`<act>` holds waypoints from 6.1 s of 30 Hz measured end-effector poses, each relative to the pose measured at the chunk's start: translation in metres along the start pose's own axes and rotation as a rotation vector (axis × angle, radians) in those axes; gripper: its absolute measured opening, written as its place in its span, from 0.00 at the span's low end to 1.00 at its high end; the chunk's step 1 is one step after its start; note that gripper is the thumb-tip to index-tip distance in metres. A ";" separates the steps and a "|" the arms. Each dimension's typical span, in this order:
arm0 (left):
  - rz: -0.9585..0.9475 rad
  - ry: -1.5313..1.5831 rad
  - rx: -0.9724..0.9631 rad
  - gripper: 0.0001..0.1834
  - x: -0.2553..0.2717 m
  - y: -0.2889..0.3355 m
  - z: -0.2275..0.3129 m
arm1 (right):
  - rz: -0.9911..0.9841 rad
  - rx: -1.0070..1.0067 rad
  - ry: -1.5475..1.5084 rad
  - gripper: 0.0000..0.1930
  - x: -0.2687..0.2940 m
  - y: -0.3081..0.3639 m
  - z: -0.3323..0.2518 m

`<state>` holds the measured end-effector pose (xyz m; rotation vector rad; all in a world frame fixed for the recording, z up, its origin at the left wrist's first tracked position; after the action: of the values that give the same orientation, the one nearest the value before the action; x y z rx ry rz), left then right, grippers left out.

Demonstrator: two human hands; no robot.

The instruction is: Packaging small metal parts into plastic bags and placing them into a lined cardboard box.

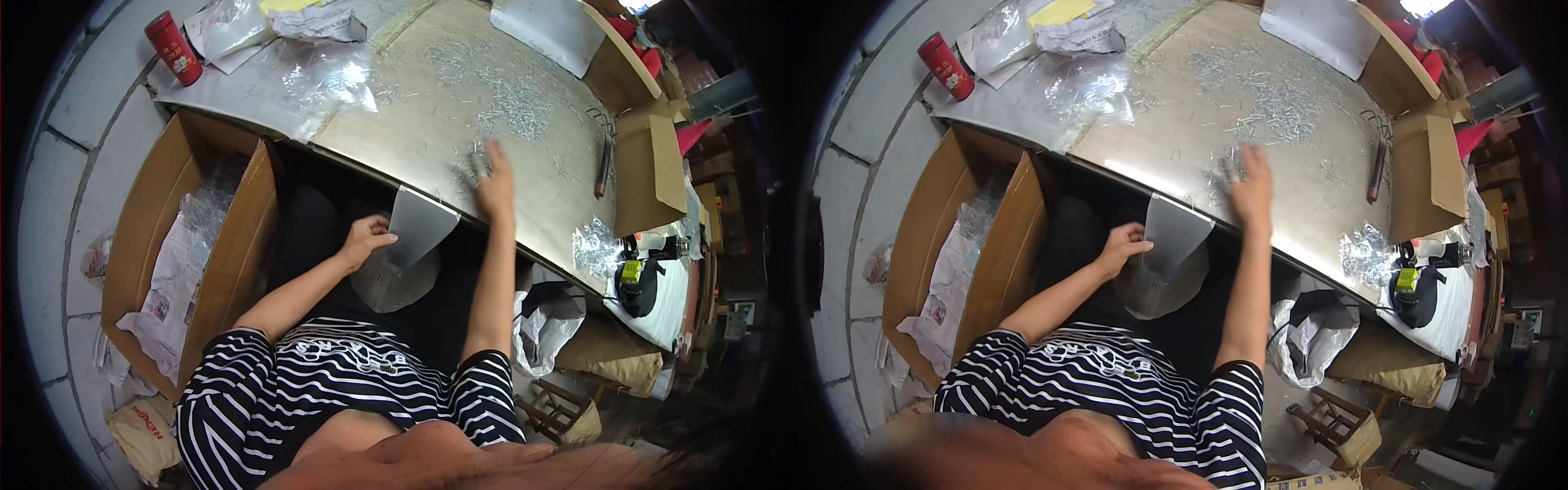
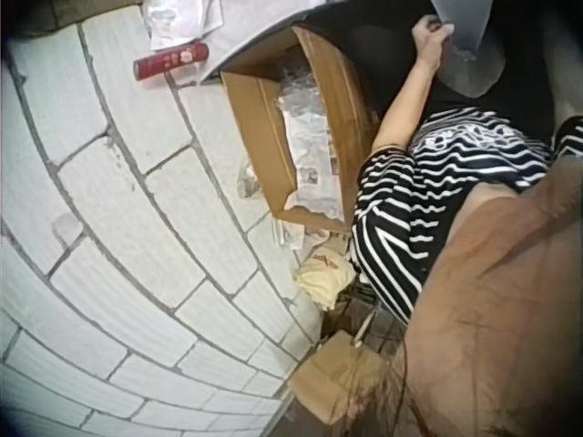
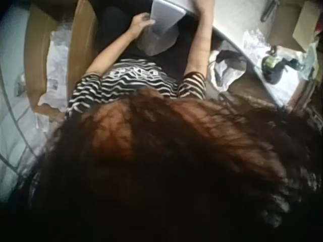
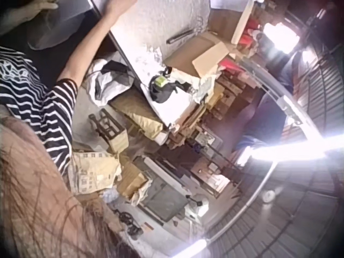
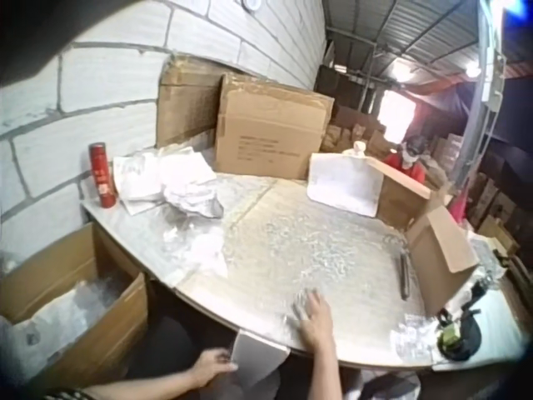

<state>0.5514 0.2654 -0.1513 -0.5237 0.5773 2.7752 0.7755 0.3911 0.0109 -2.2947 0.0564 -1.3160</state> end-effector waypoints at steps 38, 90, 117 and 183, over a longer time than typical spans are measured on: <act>-0.422 -0.058 0.443 0.22 -0.033 0.042 -0.040 | -0.362 -0.069 -0.476 0.19 -0.017 0.174 -0.091; 0.305 -0.887 -0.738 0.03 0.010 -0.001 0.187 | 0.066 0.076 0.042 0.21 0.031 0.032 -0.055; -0.053 -0.275 0.027 0.16 -0.006 0.004 0.035 | 0.005 -0.122 -0.039 0.32 -0.002 0.014 -0.006; -0.392 -0.037 0.350 0.21 -0.057 0.048 0.019 | 0.242 -0.366 -0.777 0.06 0.080 0.137 -0.006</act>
<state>0.5822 0.2209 -0.0961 -0.4480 0.8299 2.2485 0.8409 0.2471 0.0181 -2.8386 0.3185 -0.2512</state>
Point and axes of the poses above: each hand's wrist, its own y-axis away from the middle knuckle, its own x-axis out of the back of the hand, z = x × y, the point moved 6 cm from there along -y, towards the middle knuckle, and after that the axes turned 9 degrees about x, right-handed, at the moved point
